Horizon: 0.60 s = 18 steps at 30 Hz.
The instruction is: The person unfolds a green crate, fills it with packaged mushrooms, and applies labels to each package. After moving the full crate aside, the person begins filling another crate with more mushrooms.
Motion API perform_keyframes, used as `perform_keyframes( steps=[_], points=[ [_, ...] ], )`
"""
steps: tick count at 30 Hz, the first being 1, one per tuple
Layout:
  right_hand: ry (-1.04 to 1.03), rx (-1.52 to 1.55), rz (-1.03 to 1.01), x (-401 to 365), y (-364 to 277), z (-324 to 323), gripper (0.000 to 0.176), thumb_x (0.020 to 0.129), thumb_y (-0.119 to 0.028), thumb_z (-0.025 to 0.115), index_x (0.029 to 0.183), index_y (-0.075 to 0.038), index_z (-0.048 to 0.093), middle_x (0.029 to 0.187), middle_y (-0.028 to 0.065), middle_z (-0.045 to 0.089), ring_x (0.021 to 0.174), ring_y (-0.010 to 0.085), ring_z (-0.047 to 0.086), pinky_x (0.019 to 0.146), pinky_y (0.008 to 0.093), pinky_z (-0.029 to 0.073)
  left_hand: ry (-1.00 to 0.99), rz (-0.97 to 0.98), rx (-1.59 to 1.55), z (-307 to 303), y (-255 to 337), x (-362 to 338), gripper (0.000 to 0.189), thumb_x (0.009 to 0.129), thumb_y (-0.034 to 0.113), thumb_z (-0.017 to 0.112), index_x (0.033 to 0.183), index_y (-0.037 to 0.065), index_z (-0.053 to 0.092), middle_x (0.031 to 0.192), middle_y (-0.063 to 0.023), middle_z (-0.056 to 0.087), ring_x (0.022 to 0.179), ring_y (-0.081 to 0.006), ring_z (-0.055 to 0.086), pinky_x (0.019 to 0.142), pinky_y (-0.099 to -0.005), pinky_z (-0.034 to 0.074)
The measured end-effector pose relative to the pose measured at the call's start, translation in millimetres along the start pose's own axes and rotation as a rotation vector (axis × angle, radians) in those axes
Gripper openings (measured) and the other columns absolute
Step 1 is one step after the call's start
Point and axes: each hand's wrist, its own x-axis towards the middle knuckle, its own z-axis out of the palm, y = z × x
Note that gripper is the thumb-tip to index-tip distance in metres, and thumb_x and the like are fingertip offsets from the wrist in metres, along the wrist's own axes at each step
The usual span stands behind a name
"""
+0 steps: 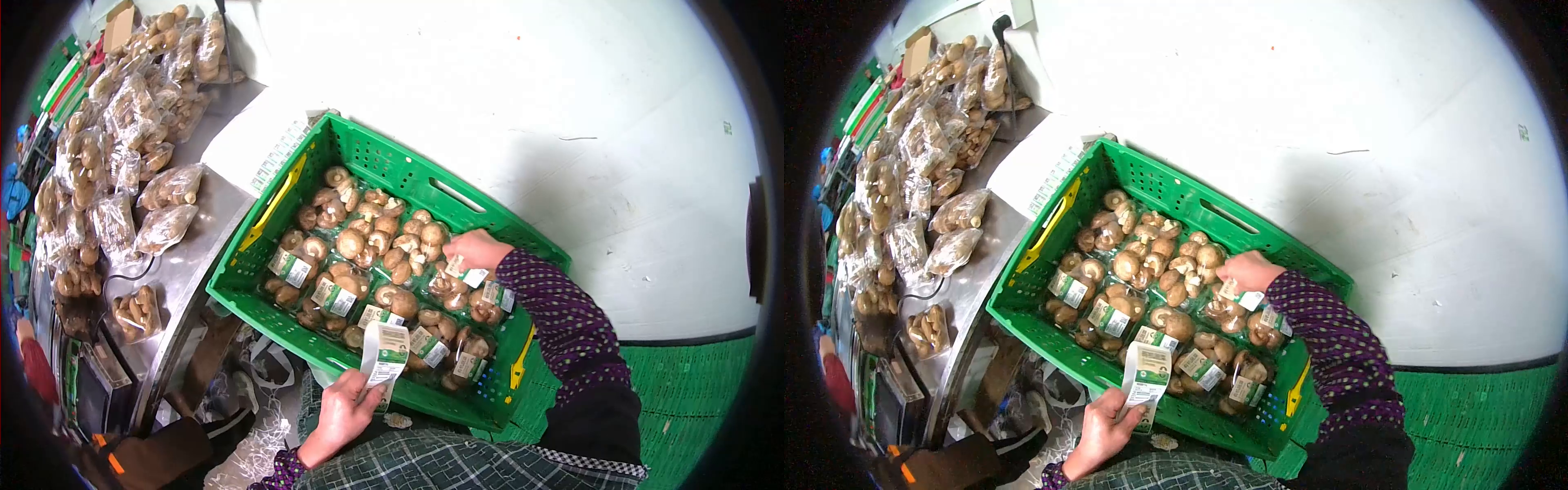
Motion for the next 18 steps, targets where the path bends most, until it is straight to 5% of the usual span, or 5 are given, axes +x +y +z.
perform_keyframes(
  steps=[5, 12, 14, 16, 18],
  points=[
    [0.118, -0.227, 0.238, -0.4, -13.7, 16.9, 0.036, 0.065, -0.02, 0.079, 0.091, -0.008, 0.057, 0.087, 0.0116, 0.064, 0.084, 0.0332, 0.063, 0.07, 0.0425, 0.048, 0.007, 0.031, -0.012, -11.0, 3.3, 4.6, 0.023, 0.08, 0.009, 0.066, 0.102, 0.003, 0.063, 0.079, -0.0134, 0.057, 0.066, -0.0321, 0.06, 0.059, -0.038, 0.049],
    [0.35, 0.891, 0.671, -25.7, -23.0, 63.7, 0.042, 0.069, -0.024, 0.082, 0.087, -0.004, 0.05, 0.079, 0.0103, 0.058, 0.069, 0.0219, 0.058, 0.065, 0.0334, 0.048, -0.008, 0.086, 0.013, -15.0, 3.0, 14.0, 0.023, 0.08, 0.01, 0.066, 0.102, 0.004, 0.063, 0.078, -0.012, 0.058, 0.065, -0.0297, 0.06, 0.057, -0.0367, 0.048],
    [0.477, 0.634, 0.518, -31.7, -28.5, 72.0, 0.04, 0.071, -0.023, 0.08, 0.09, -0.004, 0.05, 0.082, 0.009, 0.058, 0.066, 0.0186, 0.056, 0.064, 0.0326, 0.048, -0.025, 0.059, 0.027, -17.2, 7.6, 14.7, 0.023, 0.081, 0.011, 0.066, 0.102, 0.004, 0.063, 0.077, -0.0117, 0.058, 0.065, -0.0295, 0.061, 0.057, -0.0365, 0.049],
    [0.281, 1.087, 0.482, -35.2, -93.1, 31.9, 0.045, 0.078, -0.02, 0.074, 0.114, -0.004, 0.053, 0.105, 0.0112, 0.06, 0.085, 0.0188, 0.061, 0.075, 0.0352, 0.052, -0.02, 0.055, 0.051, -17.0, 9.6, 17.4, 0.023, 0.081, 0.012, 0.065, 0.103, 0.004, 0.063, 0.077, -0.0116, 0.058, 0.065, -0.0294, 0.061, 0.057, -0.0365, 0.049],
    [0.182, 1.447, 0.104, -42.1, -155.3, 7.6, 0.055, 0.079, -0.01, 0.071, 0.128, -0.002, 0.047, 0.12, 0.0112, 0.055, 0.1, 0.0192, 0.059, 0.084, 0.031, 0.051, -0.018, 0.073, 0.088, -13.6, 8.9, 18.7, 0.024, 0.081, 0.012, 0.065, 0.103, 0.004, 0.063, 0.078, -0.0117, 0.059, 0.066, -0.0293, 0.062, 0.057, -0.0366, 0.049]
  ],
)
